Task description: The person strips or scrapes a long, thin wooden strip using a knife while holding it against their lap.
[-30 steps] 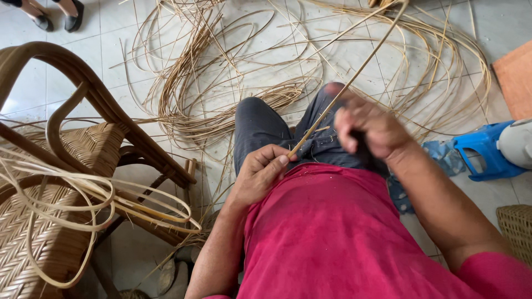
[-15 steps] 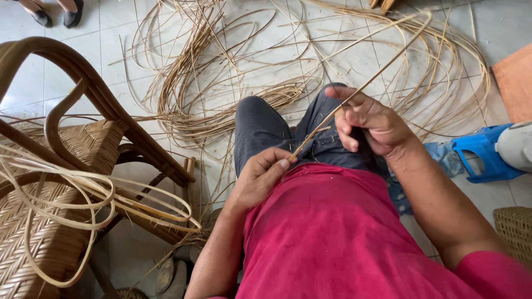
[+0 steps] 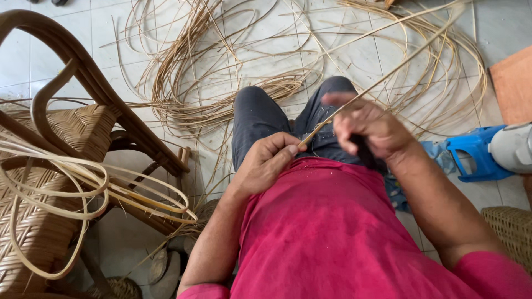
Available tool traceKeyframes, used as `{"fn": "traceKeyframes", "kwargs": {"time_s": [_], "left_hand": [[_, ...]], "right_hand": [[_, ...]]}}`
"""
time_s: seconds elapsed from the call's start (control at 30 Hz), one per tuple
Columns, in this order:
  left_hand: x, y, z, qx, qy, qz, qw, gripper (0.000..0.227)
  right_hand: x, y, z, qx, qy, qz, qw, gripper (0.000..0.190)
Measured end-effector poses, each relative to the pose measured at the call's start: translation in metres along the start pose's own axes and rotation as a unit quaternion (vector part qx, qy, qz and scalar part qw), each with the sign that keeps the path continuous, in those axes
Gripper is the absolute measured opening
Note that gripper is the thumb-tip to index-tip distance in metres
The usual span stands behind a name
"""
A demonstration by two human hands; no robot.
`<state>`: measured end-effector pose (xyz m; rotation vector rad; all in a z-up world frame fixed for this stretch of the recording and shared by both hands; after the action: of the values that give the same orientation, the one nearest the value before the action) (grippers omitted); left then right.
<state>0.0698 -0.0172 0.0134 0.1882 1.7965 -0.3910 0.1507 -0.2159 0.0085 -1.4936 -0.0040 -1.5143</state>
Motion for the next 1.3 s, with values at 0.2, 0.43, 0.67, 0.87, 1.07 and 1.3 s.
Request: {"fn": "traceKeyframes", "kwargs": {"time_s": [0.2, 0.43, 0.67, 0.87, 1.07, 1.3], "left_hand": [[0.007, 0.000, 0.008, 0.005, -0.004, -0.013, 1.000, 0.022], [0.017, 0.009, -0.004, 0.019, 0.018, -0.039, 0.999, 0.022], [0.013, 0.000, 0.002, 0.031, 0.007, -0.049, 0.998, 0.022], [0.011, 0.003, -0.009, 0.033, 0.010, -0.059, 0.998, 0.024], [0.019, 0.007, -0.021, 0.033, 0.056, -0.104, 0.992, 0.021], [0.030, 0.011, -0.014, 0.067, 0.026, -0.166, 0.983, 0.022]], "right_hand": [[-0.026, -0.034, -0.012, 0.011, -0.029, -0.039, 0.999, 0.062], [0.023, 0.014, 0.007, -0.018, 0.025, -0.037, 0.999, 0.058], [-0.032, -0.042, -0.018, 0.007, -0.042, -0.041, 0.998, 0.057], [-0.001, 0.011, -0.001, -0.004, -0.002, -0.032, 0.999, 0.052], [0.049, 0.009, 0.002, -0.053, 0.040, 0.016, 0.998, 0.060], [0.017, -0.048, -0.004, 0.024, 0.005, 0.031, 0.999, 0.063]]}}
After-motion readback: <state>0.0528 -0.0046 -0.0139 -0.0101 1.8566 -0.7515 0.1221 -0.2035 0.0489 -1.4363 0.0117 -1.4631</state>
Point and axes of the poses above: each hand's wrist, its own z-axis towards the middle knuckle, its own y-axis out of the back of the hand, x = y × z, the point moved 6 cm from there along z, towards the middle knuckle, and after that the axes turned 10 degrees about y, right-handed, at the moved point
